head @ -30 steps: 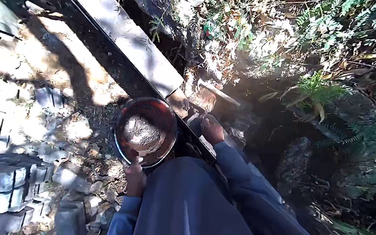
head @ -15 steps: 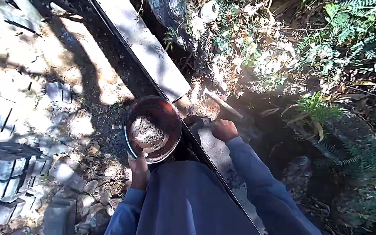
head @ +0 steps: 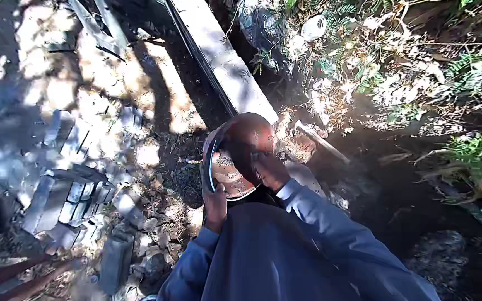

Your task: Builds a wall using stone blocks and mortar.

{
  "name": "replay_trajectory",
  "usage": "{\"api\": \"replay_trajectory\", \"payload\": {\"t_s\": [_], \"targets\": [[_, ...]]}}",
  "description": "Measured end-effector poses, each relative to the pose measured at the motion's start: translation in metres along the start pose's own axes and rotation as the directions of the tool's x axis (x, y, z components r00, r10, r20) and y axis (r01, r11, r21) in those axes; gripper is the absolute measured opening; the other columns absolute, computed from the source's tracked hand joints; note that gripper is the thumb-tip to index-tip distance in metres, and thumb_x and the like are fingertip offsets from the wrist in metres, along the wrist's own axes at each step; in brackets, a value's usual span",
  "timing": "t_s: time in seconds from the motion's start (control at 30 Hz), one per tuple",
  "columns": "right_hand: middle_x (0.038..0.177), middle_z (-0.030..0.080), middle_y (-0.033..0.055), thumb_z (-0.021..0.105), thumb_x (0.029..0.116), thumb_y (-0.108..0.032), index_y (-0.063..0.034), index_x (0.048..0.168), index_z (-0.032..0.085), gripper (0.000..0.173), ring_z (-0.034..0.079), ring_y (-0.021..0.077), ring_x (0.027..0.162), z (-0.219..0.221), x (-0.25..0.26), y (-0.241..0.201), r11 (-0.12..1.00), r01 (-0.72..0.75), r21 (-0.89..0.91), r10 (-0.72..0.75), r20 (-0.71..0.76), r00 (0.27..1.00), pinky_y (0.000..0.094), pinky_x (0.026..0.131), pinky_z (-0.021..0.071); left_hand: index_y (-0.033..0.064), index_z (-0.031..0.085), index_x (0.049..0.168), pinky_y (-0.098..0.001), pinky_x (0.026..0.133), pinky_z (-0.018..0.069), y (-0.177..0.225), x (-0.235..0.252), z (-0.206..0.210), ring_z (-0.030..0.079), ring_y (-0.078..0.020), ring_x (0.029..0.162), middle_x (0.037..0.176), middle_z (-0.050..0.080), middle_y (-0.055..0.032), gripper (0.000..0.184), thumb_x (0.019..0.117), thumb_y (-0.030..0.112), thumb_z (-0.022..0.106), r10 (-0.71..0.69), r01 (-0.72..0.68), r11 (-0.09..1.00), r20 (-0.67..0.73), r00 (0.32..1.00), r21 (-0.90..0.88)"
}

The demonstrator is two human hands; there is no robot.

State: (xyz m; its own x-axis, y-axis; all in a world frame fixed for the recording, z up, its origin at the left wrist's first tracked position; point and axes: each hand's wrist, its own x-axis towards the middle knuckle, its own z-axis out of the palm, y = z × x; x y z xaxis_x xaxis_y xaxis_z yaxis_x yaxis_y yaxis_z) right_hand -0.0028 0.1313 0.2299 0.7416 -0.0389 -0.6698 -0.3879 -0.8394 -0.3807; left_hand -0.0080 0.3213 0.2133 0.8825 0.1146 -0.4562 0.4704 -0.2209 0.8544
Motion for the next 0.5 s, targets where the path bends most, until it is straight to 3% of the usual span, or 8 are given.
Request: {"api": "replay_trajectory", "payload": {"t_s": [0.07,0.13,0.2,0.27,0.33,0.43,0.5], "targets": [[0.122,0.067,0.024,0.054,0.1044,-0.021,-0.001,0.13,0.063,0.033,0.067,0.0443,0.11,-0.015,-0.003,0.007,0.991,0.041,-0.126,-0.034,0.051,0.998,0.0626,0.088,0.0546,0.001,0.028,0.159,-0.0359,0.107,0.0474,-0.001,0.003,-0.003,0.054,-0.0224,0.131,0.153,0.045,-0.0215,0.075,0.0893,-0.007,0.054,-0.019,0.019,1.0,0.024,1.0,0.019],[0.117,0.068,0.0209,0.055,0.1038,-0.024,-0.0028,0.125,0.066,0.031,0.069,0.0423,0.102,-0.03,-0.004,0.007,0.979,0.055,-0.194,-0.065,-0.043,0.997,0.0609,0.081,0.0562,0.0002,0.029,0.158,-0.0354,0.106,0.0473,-0.002,0.004,-0.005,0.054,-0.0225,0.131,0.153,0.045,-0.0219,0.073,0.0895,-0.008,0.054,-0.019,0.017,0.999,0.051,0.999,0.041],[0.124,0.065,0.0225,0.06,0.1013,-0.018,-0.0019,0.134,0.06,0.036,0.067,0.0439,0.103,-0.03,-0.002,0.001,0.984,0.064,-0.168,-0.087,-0.129,0.988,0.0601,0.082,0.0564,0.0,0.031,0.158,-0.0338,0.107,0.0471,-0.001,0.002,-0.005,0.054,-0.0208,0.132,0.153,0.045,-0.0208,0.073,0.0886,-0.008,0.053,-0.003,-0.002,0.998,0.078,0.997,0.058],[0.122,0.065,0.0247,0.061,0.0994,-0.012,-0.0004,0.135,0.058,0.038,0.068,0.0452,0.104,-0.019,0.005,0.001,0.981,0.128,-0.147,-0.137,-0.052,0.989,0.0608,0.083,0.0566,0.0009,0.031,0.158,-0.0344,0.106,0.0474,0.004,0.004,-0.003,0.054,-0.021,0.131,0.153,0.045,-0.0204,0.073,0.0891,-0.008,0.053,-0.015,0.011,0.998,0.067,0.998,0.058],[0.12,0.067,0.0227,0.059,0.1015,-0.016,-0.0017,0.13,0.062,0.032,0.067,0.0436,0.106,-0.018,0.004,0.005,0.967,0.173,-0.188,-0.165,0.055,0.985,0.061,0.085,0.0553,0.0016,0.029,0.159,-0.0366,0.105,0.0477,0.007,0.008,-0.003,0.053,-0.0225,0.131,0.154,0.044,-0.0207,0.074,0.089,-0.009,0.052,-0.025,0.023,0.998,0.043,0.999,0.057],[0.118,0.066,0.0213,0.057,0.1028,-0.019,-0.002,0.126,0.064,0.03,0.068,0.0417,0.101,-0.032,-0.002,0.004,0.977,0.067,-0.202,-0.075,-0.031,0.997,0.0587,0.08,0.0568,0.0007,0.028,0.159,-0.0348,0.11,0.0452,0.005,0.009,-0.002,0.051,-0.0208,0.136,0.157,0.042,-0.0195,0.075,0.0891,-0.009,0.052,0.028,-0.032,0.997,0.051,0.998,0.074],[0.109,0.07,0.0215,0.061,0.1001,-0.019,-0.0016,0.115,0.069,0.024,0.07,0.0418,0.097,-0.033,0.003,0.009,0.993,0.018,-0.117,-0.03,-0.099,0.995,0.0607,0.078,0.0571,-0.0001,0.029,0.159,-0.0317,0.111,0.0434,0.008,0.003,0.002,0.049,-0.0179,0.138,0.16,0.039,-0.0176,0.074,0.0884,-0.009,0.05,0.092,-0.096,0.993,0.057,0.994,0.064]]}}
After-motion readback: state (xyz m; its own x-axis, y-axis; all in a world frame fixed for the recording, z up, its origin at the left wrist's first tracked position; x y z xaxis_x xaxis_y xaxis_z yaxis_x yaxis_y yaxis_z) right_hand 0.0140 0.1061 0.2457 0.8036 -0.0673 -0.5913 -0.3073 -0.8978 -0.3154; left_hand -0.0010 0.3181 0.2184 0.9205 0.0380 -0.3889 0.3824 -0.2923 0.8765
